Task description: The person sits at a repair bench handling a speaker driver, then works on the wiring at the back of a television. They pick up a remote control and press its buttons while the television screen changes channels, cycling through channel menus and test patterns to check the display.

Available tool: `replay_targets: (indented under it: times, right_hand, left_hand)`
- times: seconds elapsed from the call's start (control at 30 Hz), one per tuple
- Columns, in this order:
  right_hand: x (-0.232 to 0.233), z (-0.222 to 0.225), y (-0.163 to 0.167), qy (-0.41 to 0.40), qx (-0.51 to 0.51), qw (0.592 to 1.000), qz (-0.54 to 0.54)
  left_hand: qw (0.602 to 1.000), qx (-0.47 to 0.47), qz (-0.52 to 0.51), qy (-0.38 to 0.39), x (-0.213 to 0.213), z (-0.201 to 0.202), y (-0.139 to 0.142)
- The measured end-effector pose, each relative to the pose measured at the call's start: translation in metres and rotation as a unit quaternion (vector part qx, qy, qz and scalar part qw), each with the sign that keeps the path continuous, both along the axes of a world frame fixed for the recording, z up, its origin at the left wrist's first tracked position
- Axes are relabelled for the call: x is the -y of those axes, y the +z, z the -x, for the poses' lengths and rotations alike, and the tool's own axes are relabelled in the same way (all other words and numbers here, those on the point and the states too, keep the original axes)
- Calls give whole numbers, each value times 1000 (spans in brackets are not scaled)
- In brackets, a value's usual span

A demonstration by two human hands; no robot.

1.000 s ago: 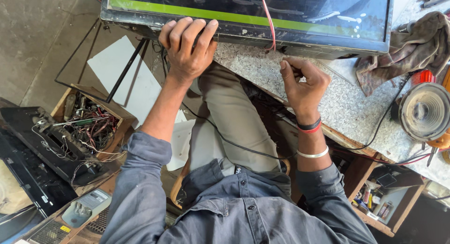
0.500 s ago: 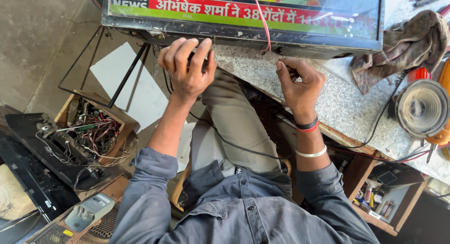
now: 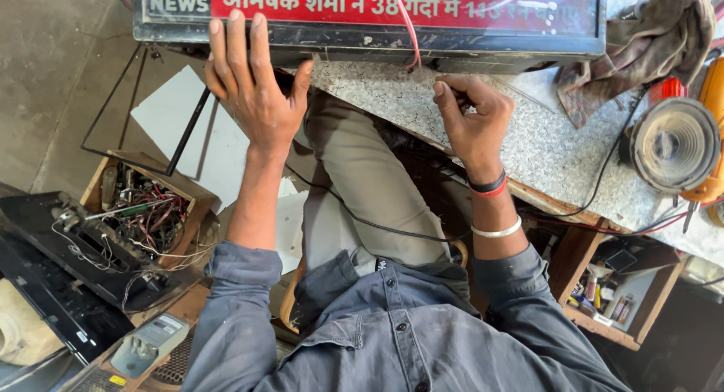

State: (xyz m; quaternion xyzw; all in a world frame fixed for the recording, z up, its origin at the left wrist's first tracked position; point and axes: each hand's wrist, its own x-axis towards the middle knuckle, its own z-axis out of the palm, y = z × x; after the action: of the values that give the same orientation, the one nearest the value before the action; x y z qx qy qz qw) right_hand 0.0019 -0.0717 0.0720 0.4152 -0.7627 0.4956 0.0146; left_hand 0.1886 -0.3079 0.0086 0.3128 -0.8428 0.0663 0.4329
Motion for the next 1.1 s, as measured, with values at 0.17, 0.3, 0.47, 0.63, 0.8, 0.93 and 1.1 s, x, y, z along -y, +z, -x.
replay_targets:
  times: [0.17, 0.3, 0.47, 0.63, 0.8, 0.93, 1.1]
  right_hand:
    - [1, 0, 2, 10, 8, 1000, -5]
    - [1, 1, 3, 16, 27, 999, -13]
    - [3, 0, 1, 7, 16, 999, -28]
    - [5, -2, -2, 17, 4, 999, -27]
    - [8, -4, -5, 38, 22, 999, -20]
    - [6, -3, -4, 35, 22, 999, -21]
    - [4, -1, -3, 19, 7, 999, -31]
  left_hand:
    - [1000, -11, -12, -2, -6, 2, 0]
    - [1000, -17, -2, -4, -5, 5, 3]
    - [999, -44, -15, -25, -8, 5, 8]
    - [998, -54, -16, -26, -7, 3, 17]
    - [997, -63, -4, -36, -4, -2, 21]
    - [996, -77, 19, -40, -4, 1, 18]
    - [997, -54, -36, -33, -8, 3, 13]
